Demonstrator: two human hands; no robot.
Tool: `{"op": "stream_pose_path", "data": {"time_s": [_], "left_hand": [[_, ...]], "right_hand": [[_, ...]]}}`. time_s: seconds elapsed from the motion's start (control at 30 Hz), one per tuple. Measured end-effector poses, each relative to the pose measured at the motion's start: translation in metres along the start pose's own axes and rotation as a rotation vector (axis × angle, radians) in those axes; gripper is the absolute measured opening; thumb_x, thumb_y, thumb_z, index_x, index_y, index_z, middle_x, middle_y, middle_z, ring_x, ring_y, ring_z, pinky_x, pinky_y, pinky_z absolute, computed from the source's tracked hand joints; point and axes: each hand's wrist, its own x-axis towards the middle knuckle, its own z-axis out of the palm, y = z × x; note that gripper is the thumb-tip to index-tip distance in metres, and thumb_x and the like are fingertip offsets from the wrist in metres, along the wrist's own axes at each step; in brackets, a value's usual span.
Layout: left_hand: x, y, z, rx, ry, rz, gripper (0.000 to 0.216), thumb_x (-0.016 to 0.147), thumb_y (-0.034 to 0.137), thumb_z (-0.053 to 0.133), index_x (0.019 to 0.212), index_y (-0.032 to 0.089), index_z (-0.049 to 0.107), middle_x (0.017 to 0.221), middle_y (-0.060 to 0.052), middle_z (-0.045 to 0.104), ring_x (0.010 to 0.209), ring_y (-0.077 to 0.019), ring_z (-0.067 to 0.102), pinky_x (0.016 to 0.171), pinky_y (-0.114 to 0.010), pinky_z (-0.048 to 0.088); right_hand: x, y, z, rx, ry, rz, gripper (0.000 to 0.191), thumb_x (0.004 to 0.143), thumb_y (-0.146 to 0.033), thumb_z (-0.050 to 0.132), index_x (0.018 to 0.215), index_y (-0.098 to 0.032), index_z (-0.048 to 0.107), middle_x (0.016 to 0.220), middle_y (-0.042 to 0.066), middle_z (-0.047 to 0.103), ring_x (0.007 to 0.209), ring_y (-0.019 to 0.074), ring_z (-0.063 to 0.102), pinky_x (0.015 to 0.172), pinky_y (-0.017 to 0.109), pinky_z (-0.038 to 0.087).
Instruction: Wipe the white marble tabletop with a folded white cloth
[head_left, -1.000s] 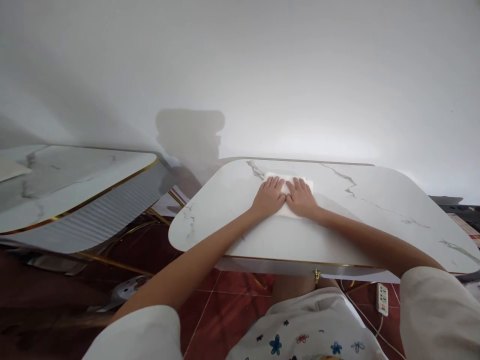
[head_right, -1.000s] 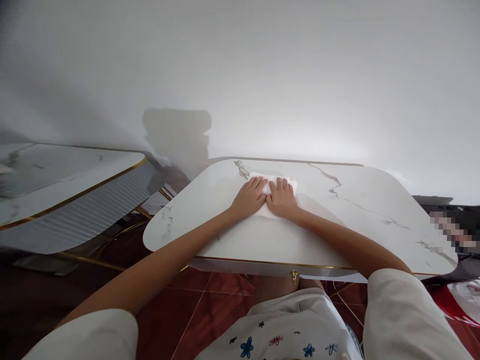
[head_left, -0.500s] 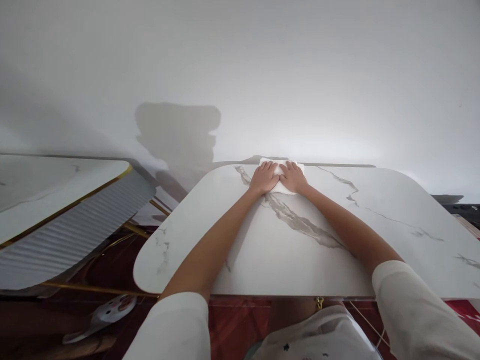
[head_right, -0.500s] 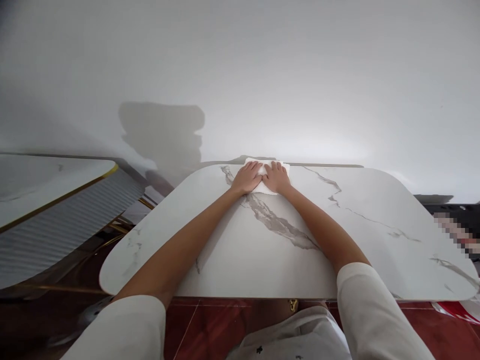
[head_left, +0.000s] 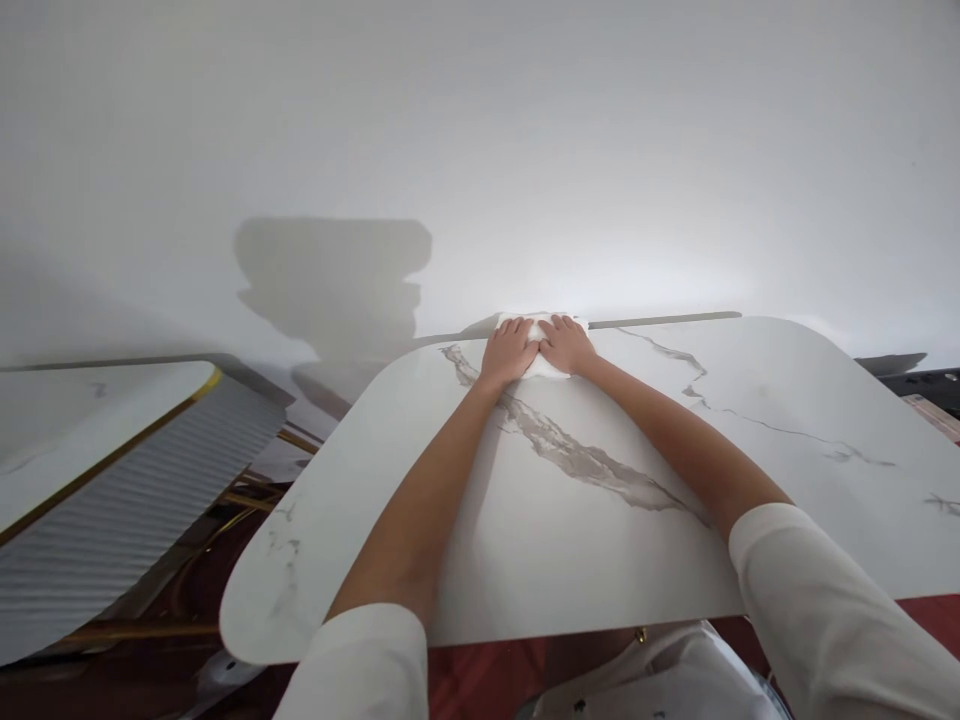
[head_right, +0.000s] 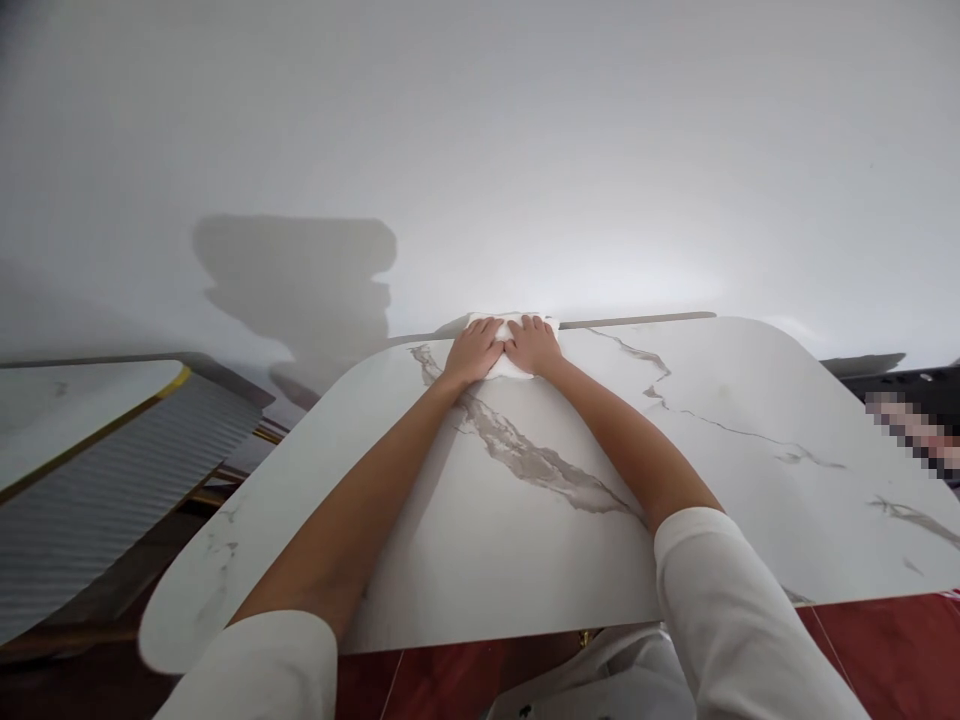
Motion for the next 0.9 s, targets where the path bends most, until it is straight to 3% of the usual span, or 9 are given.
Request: {"op": "stream_pose_path", "data": {"time_s": [0.33,0.63,0.9], "left_hand": [[0.020,0.047,0.017,-0.015,0.030,0.041,0.044,0.094,0.023,0.038,0.136,0.018,0.050,0.142,-0.013,0.054,0.134,-0.0303,0.043,0.111,-0.047,0.034],[-0.001,0.051,0.009,-0.021,-0.006,0.139,0.051,0.094,0.025,0.037,0.143,0.014,0.044,0.151,-0.013,0.045,0.142,-0.0286,0.035,0.116,-0.043,0.030],[-0.050,0.063,-0.009,-0.030,-0.031,0.173,0.053,0.093,0.025,0.037,0.143,0.012,0.044,0.153,-0.014,0.043,0.143,-0.0281,0.034,0.118,-0.042,0.028]], "right_hand": [[-0.020,0.046,-0.016,-0.055,0.016,0.054,0.051,0.099,-0.025,0.034,0.147,-0.013,0.045,0.149,0.015,0.047,0.139,0.0296,0.038,0.112,0.041,0.031],[-0.058,0.026,-0.022,-0.083,0.021,0.157,0.053,0.100,-0.029,0.033,0.150,-0.012,0.040,0.157,0.018,0.036,0.145,0.0337,0.030,0.114,0.045,0.027],[-0.108,-0.007,-0.032,-0.099,0.012,0.165,0.053,0.100,-0.030,0.035,0.149,-0.011,0.041,0.158,0.019,0.036,0.145,0.0355,0.030,0.113,0.047,0.027]]}}
